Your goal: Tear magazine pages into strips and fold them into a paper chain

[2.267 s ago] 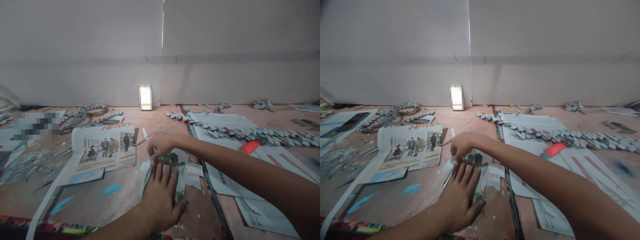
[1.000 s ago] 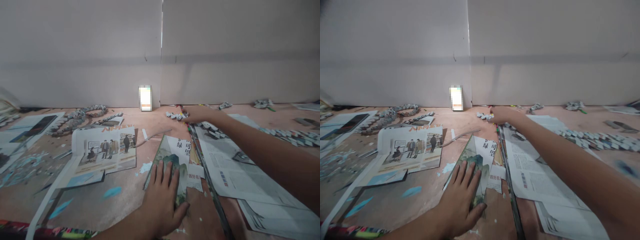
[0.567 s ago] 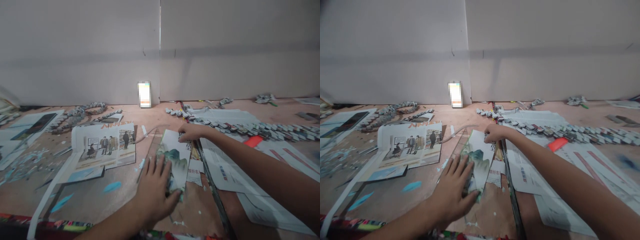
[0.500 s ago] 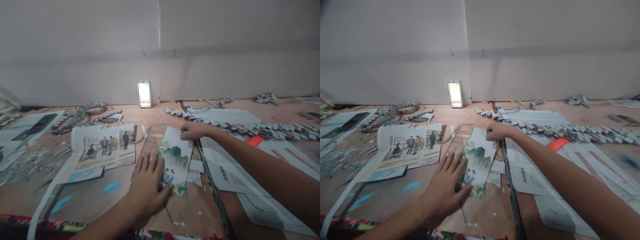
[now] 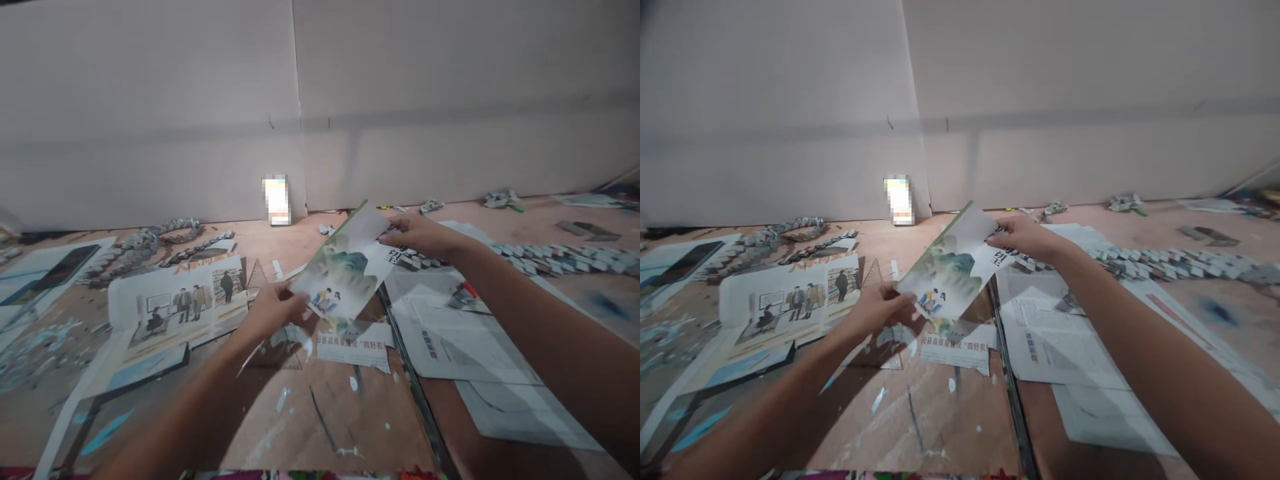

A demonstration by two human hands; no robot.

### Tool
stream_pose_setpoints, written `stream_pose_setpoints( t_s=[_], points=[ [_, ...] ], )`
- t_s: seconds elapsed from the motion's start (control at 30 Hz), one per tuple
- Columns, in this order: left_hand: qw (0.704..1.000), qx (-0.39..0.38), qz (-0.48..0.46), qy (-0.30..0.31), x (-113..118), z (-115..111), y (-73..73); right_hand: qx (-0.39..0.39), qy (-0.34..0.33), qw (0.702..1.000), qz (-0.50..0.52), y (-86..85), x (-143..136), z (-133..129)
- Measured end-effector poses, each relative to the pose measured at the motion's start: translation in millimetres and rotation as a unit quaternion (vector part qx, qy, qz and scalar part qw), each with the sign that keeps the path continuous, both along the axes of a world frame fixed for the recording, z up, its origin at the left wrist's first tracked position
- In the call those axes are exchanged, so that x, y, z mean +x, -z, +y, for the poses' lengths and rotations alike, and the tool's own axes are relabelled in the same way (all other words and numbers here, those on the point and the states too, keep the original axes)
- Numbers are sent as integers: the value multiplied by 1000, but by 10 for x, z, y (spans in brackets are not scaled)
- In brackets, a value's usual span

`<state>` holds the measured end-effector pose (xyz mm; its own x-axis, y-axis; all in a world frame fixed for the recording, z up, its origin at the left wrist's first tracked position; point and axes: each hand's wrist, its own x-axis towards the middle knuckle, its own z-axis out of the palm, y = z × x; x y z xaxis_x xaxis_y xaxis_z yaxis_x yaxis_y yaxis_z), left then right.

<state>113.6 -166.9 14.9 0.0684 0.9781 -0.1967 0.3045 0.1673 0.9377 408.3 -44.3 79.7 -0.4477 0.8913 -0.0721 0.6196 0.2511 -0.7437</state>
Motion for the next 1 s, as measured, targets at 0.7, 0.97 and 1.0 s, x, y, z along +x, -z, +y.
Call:
stream_pose_setpoints(
  t_s=[0.7, 0.97, 1.0],
  points=[
    [943, 202, 206, 166, 106, 289, -1185, 14, -138, 984, 114, -398, -699, -469],
    [927, 166, 272, 196, 89, 444, -1054, -32, -143, 981, 123, -174, -744, -268],
    [925, 160, 276, 206, 78, 470, -1046, -38, -139, 982, 124, -150, -754, -248]
  ],
)
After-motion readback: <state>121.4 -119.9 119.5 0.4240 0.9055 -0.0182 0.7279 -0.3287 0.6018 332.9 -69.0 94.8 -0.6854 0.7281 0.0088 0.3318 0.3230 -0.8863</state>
